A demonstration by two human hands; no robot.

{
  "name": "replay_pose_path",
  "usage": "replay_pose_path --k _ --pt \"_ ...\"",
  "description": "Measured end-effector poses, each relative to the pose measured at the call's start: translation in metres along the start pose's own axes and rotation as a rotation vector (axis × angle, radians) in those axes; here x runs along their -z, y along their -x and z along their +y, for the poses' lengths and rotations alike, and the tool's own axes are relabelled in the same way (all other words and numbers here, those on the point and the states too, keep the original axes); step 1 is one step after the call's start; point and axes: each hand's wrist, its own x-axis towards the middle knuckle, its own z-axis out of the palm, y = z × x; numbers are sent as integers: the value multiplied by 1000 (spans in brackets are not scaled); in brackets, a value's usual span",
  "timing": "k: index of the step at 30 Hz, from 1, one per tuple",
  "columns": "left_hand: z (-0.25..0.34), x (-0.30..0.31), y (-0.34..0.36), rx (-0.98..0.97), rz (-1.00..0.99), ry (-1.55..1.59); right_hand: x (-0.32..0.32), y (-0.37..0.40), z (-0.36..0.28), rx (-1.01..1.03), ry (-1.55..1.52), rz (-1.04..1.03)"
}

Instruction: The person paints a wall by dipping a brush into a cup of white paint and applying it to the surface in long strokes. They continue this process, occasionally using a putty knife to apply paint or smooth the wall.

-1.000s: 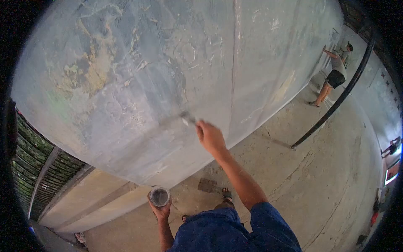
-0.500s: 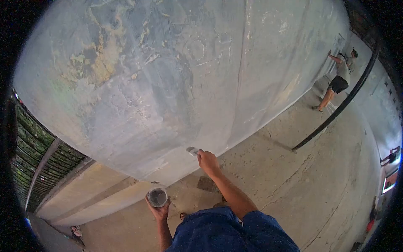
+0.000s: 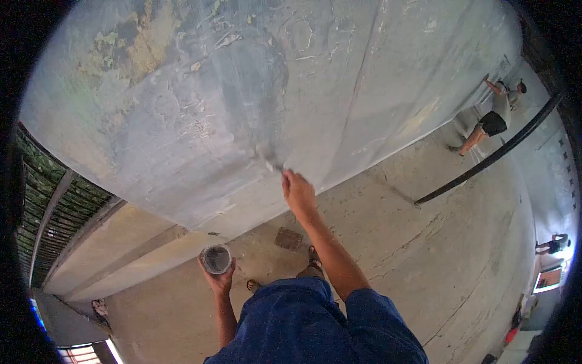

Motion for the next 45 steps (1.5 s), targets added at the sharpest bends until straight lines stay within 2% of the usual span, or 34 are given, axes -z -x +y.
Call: replay_pose_path --k 1,3,5,7,8,10,13,17,19,20,23,25,26,28,29,31,33,34,35,36,38,39,41,42,43,44,45 --pt "2 -1 0 1 2 6 -8 15 9 4 5 0" --pt "10 -2 -5 -4 -67 -2 -13 26 11 -89 74 -225" --pt "19 -3 -6 -9 -62 -55 -4 16 7 -108 76 -256" --pt "21 -3 -9 -13 -59 -112 39 -23 -35 107 -63 74" --pt "19 -1 -10 -31 -66 -106 57 -40 -53 106 -66 68" --pt "15 2 -10 -43 -74 -102 81 -60 -76 162 -283 309" --pt "14 1 -10 -7 -63 -13 66 -55 -63 138 -245 302" --pt "13 2 -7 -32 -61 -44 -16 11 7 106 -27 151" --pt "11 4 -8 -41 -46 -39 -29 27 19 -91 49 -193" --pt "11 6 -7 -17 -61 -63 -25 22 16 -85 55 -195" --pt "7 8 -6 3 -83 -89 15 -4 -31 -1 9 -80" --pt "5 10 -5 2 -79 -98 56 -35 -81 111 -218 221" --pt "5 11 -4 3 -76 -71 62 -43 -89 106 -221 217" --pt "7 10 -7 -1 -75 -43 68 -54 -98 184 -288 396" --pt "8 10 -7 -14 -62 -62 63 -52 -95 184 -288 395" --pt "7 11 -6 -29 -50 -78 35 -42 -77 48 -265 198" --pt "2 12 -4 1 -7 -5 -10 -9 -37 67 -163 158" --pt "2 14 -2 0 -4 -4 -27 13 -21 28 -49 10" --pt "2 17 -1 -11 -10 -17 -30 19 -23 -8 65 -135" --pt "2 19 -2 -22 -14 -30 -32 20 -22 1 61 -134" --pt "-2 24 1 -16 -1 -37 -28 27 -20 -107 10 -301" --pt "-4 24 -2 -20 10 -39 -17 14 -31 -100 7 -298" --pt "-6 28 0 10 22 -18 11 -18 -57 44 -36 -70" --pt "-7 29 -1 37 29 10 33 -33 -80 46 -39 -72" --pt "-13 31 -2 35 32 9 58 -49 -106 82 -146 50" --pt "-19 35 -3 -16 29 -36 70 -56 -119 118 -251 171" --pt "-25 37 -2 -66 26 -79 69 -57 -120 120 -251 170"
